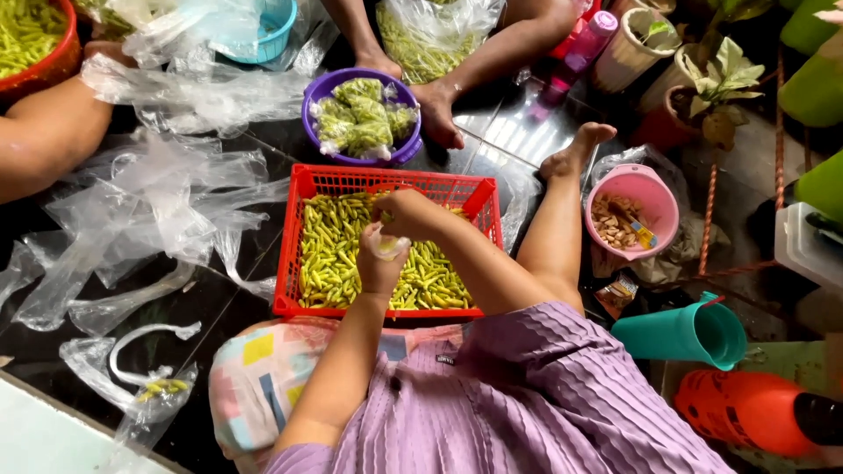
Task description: The person sits on the floor and repeatedly scoops green beans from a red crate into small plastic bags, then ties the bags closed. Other people are also sitting nearby performing similar packaging tasks.
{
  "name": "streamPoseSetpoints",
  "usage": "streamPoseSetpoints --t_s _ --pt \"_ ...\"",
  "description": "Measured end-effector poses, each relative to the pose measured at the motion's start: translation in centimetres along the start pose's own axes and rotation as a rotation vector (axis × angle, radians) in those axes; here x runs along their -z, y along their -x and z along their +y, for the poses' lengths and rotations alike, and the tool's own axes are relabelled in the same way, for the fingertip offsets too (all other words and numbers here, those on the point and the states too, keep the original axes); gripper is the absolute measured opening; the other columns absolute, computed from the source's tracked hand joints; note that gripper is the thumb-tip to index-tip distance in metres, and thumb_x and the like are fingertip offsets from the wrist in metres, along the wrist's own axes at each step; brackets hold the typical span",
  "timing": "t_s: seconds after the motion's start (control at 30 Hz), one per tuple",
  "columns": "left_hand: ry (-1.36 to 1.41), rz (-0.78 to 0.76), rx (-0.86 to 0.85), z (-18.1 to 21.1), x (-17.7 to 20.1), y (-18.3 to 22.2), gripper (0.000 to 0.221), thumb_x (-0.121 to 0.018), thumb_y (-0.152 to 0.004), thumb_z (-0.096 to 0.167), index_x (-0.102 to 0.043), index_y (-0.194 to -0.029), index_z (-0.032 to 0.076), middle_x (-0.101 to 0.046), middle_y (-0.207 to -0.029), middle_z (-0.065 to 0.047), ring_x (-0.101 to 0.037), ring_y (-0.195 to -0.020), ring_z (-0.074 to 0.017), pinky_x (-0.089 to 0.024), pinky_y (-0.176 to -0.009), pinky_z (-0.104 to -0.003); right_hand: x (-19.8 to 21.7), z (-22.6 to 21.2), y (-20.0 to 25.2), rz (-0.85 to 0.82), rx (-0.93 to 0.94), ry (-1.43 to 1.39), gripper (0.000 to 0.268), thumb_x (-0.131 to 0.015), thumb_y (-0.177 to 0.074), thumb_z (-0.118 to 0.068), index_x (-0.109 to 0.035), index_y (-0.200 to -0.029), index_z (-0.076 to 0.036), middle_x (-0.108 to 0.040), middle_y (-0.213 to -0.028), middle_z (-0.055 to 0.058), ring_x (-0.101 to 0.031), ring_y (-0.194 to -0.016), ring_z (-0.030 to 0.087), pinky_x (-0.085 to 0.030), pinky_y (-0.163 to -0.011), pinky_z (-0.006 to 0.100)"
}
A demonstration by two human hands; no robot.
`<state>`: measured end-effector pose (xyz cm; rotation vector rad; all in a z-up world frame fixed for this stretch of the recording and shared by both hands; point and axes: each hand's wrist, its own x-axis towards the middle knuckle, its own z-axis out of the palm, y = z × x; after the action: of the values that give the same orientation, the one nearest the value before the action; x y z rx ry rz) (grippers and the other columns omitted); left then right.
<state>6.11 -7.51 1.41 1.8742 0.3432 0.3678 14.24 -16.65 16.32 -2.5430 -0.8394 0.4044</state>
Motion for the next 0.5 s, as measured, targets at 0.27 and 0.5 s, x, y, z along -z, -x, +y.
streamPoseSetpoints --t_s 0.27,0.5 --pt "-0.019 0.018 -0.034 -1.1 -0.4 -1.2 0.084 -0.096 -0.065 0.024 -0.05 -0.136 0.025 -0.073 -0.113 -0.011 -0.072 -0.107 -0.0385 -0.059 -0.096 -0.055 -4.2 -0.4 -0.1 0.5 -0.053 -1.207 0.03 -0.071 -0.091 -0.007 -0.066 -0.121 -0.005 -0.068 -0.094 0.01 -0.072 -0.072 0.017 -0.054 -0.047 0.022" --pt "0.023 0.082 0.035 1.9 1.1 -0.3 0.07 -0.086 -0.063 0.021 -0.056 -0.126 0.026 -0.076 -0.097 -0.006 -0.075 -0.098 -0.0334 -0.059 -0.094 -0.049 -7.9 -1.1 1.1 0.675 -0.007 -1.401 0.028 -0.064 -0.097 -0.003 -0.061 -0.125 0.0 -0.061 -0.099 0.005 -0.072 -0.083 0.016 -0.06 -0.059 0.023"
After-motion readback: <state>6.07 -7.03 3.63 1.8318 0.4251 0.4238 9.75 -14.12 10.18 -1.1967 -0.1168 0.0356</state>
